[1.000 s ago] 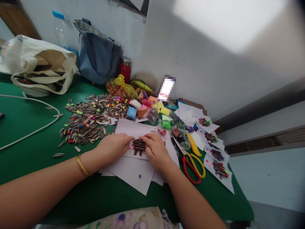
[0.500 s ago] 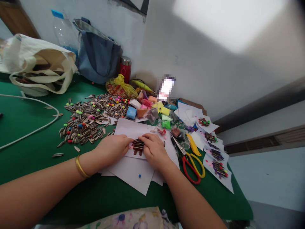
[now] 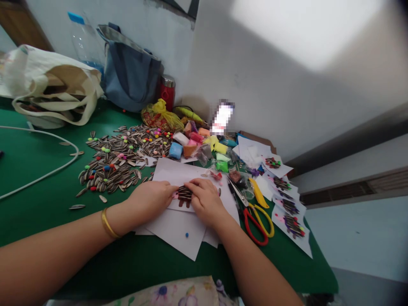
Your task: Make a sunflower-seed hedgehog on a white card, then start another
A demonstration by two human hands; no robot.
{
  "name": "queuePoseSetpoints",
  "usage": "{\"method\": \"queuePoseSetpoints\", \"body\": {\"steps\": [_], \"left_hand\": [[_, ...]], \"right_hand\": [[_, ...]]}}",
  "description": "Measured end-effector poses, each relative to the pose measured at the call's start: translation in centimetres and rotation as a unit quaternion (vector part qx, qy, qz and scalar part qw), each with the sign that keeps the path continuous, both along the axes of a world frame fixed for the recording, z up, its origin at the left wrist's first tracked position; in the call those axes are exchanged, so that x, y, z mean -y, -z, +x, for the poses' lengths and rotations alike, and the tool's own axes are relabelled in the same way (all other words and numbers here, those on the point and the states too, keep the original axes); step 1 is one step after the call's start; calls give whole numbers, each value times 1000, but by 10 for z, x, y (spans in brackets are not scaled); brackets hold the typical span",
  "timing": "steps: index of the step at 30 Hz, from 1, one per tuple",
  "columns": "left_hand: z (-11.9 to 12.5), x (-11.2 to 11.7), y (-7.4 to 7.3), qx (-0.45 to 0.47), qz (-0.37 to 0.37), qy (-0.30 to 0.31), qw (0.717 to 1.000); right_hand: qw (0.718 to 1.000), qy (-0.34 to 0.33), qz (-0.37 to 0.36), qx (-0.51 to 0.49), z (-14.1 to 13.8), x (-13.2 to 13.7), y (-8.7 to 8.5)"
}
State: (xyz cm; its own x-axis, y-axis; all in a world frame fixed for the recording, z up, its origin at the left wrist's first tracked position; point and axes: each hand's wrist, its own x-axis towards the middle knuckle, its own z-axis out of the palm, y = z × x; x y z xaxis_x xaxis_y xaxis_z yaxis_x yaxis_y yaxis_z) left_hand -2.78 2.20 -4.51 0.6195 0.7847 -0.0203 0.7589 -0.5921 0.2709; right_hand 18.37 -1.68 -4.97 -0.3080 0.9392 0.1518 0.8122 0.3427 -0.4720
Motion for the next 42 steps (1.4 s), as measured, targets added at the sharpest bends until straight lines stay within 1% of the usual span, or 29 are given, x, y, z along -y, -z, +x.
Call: {"method": "queuePoseSetpoints", "body": {"steps": [6,12,20,22,23,25,26,27,28,29,30,32,33,34,35,36,37,38,40,42], "left_hand": [[-1,-1,-1,13,4,-3,1000],[-2,-3,1,44,19,-18,999],[-4,-7,4,61,-18,-32,997],[-5,-8,5,98,-38,-40,994],[-5,-9,4,131,-54,-47,989],[-4,-10,1,226,-106,-71,966],[-3,-10,-1,282,-150,-89,943],[-2,-9,-3,342,-203,-111,911],[-2,-9,-6,399,-274,-135,865],[-1,-9,-8,461,-345,-162,801],[0,-9,-11,518,-407,-187,729],[1,-9,-16,591,-507,-223,587],[1,-9,-18,610,-544,-235,526],[1,-9,-20,619,-575,-248,474],[1,-9,-22,622,-598,-263,433],[1,-8,-24,621,-614,-276,403],[1,-8,-26,618,-623,-288,383],[2,-6,-28,615,-628,-297,372],[3,-3,-31,614,-633,-297,365],[4,0,-34,618,-641,-279,360]], "right_hand": [[998,33,45,-36,7,-2,4],[995,62,63,-42,13,-4,6],[993,81,66,-50,19,-2,5],[993,85,63,-47,22,-1,3],[994,84,58,-45,23,-1,2],[995,78,52,-41,25,-1,1],[995,75,52,-42,26,-1,1],[995,72,54,-45,26,-2,1],[995,70,57,-48,26,-2,0],[994,70,59,-52,26,-2,0],[994,71,62,-56,25,-2,0],[992,75,71,-67,24,-1,-2],[991,77,78,-73,23,0,-3],[990,77,86,-80,22,1,-3],[989,76,93,-86,21,1,-4],[988,74,100,-90,19,2,-5],[987,72,105,-94,18,3,-6],[987,69,111,-99,16,4,-7],[984,64,124,-109,12,6,-9],[982,60,138,-118,7,9,-11]]}}
